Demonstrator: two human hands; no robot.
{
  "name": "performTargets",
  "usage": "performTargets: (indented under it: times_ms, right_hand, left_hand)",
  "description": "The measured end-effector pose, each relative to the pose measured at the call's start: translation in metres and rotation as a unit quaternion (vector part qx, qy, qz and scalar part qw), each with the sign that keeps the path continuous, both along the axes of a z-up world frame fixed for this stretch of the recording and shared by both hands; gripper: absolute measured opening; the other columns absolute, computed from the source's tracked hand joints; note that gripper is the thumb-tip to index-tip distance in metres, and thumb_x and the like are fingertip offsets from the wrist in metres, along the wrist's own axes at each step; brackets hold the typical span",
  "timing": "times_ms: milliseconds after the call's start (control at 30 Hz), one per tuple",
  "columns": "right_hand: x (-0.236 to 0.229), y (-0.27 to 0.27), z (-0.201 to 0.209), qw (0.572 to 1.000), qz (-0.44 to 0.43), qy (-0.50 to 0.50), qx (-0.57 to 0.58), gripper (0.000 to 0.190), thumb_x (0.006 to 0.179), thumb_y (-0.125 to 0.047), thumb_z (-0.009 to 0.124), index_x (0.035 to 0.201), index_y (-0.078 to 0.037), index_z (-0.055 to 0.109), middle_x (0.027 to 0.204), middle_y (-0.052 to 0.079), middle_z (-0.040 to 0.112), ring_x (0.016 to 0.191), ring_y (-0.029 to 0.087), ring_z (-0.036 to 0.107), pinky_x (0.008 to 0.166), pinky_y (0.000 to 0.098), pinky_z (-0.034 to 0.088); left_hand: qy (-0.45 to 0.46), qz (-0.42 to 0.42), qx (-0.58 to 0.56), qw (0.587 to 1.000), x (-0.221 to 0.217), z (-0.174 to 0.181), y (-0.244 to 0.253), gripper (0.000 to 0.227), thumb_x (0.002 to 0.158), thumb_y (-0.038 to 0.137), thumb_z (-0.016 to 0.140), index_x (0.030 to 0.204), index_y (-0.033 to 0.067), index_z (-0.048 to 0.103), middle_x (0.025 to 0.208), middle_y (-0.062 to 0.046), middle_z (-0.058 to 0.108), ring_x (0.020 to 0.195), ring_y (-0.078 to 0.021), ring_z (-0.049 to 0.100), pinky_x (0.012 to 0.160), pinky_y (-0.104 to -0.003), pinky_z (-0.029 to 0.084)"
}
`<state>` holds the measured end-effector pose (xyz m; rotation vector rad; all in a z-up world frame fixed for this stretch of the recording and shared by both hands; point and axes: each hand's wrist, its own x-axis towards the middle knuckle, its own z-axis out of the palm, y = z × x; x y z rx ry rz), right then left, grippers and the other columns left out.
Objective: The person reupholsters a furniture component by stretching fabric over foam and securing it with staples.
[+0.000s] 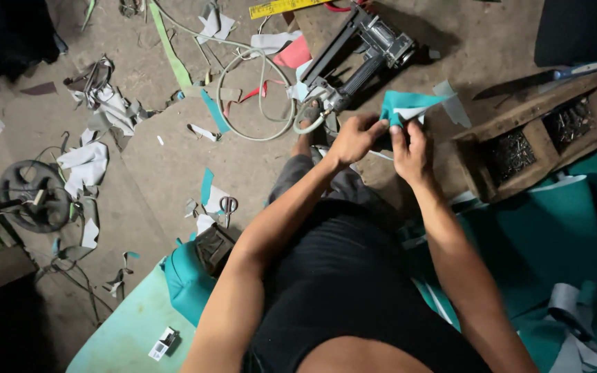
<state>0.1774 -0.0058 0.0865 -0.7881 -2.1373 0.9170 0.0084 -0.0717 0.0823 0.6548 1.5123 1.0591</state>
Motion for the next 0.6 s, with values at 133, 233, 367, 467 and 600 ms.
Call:
performTargets:
  times_ms: [133, 233, 367, 467, 600]
  right_hand:
    - [-0.006, 0.002, -0.012, 0.994, -0.042, -0.011, 0.104, 0.030, 0.110, -0.023, 0.072, 0.087, -0.004, 0.071, 0.102, 0.030, 0.069, 0.090, 0.052, 0.069, 0.074, 0.0461, 0.058]
    - [-0.013, 0.004, -0.005, 0.989, -0.054, -0.034, 0.136, 0.034, 0.111, -0.028, 0.070, 0.087, -0.003, 0.071, 0.104, 0.032, 0.066, 0.092, 0.055, 0.067, 0.069, 0.0530, 0.056]
    - [-0.008, 0.015, -0.040, 0.988, -0.049, -0.055, 0.136, 0.036, 0.109, -0.031, 0.073, 0.082, -0.009, 0.071, 0.105, 0.030, 0.068, 0.092, 0.051, 0.069, 0.067, 0.0495, 0.058]
    - [-0.018, 0.005, -0.003, 0.994, -0.026, -0.036, 0.105, 0.035, 0.108, -0.032, 0.074, 0.084, -0.006, 0.071, 0.108, 0.029, 0.068, 0.094, 0.054, 0.069, 0.067, 0.0470, 0.060]
    - [-0.020, -0.002, 0.001, 0.993, 0.001, -0.023, 0.120, 0.028, 0.102, -0.031, 0.079, 0.094, -0.005, 0.072, 0.107, 0.030, 0.067, 0.103, 0.053, 0.065, 0.075, 0.0503, 0.058]
  left_hand:
    - [0.042, 0.004, 0.062, 0.997, 0.002, 0.020, -0.013, 0.035, 0.105, 0.035, 0.057, 0.110, 0.0049, 0.074, 0.078, -0.019, 0.076, 0.080, -0.0318, 0.079, 0.081, -0.048, 0.061]
    - [0.148, 0.001, 0.071, 0.986, 0.008, 0.024, -0.022, 0.046, 0.110, 0.044, 0.047, 0.104, 0.0046, 0.068, 0.074, -0.018, 0.075, 0.088, -0.0436, 0.075, 0.081, -0.056, 0.056]
    - [0.164, 0.003, 0.043, 0.985, 0.006, 0.011, -0.022, 0.047, 0.109, 0.049, 0.046, 0.104, 0.0074, 0.067, 0.084, -0.023, 0.075, 0.097, -0.0493, 0.071, 0.084, -0.059, 0.055]
    - [0.164, 0.018, 0.041, 0.985, 0.002, 0.013, -0.025, 0.044, 0.109, 0.044, 0.047, 0.109, 0.0056, 0.068, 0.092, -0.029, 0.073, 0.101, -0.0539, 0.069, 0.086, -0.062, 0.053]
    - [0.118, 0.033, 0.038, 0.992, -0.003, 0.027, -0.029, 0.039, 0.110, 0.040, 0.049, 0.127, 0.0106, 0.068, 0.090, -0.024, 0.076, 0.101, -0.0444, 0.074, 0.092, -0.058, 0.055]
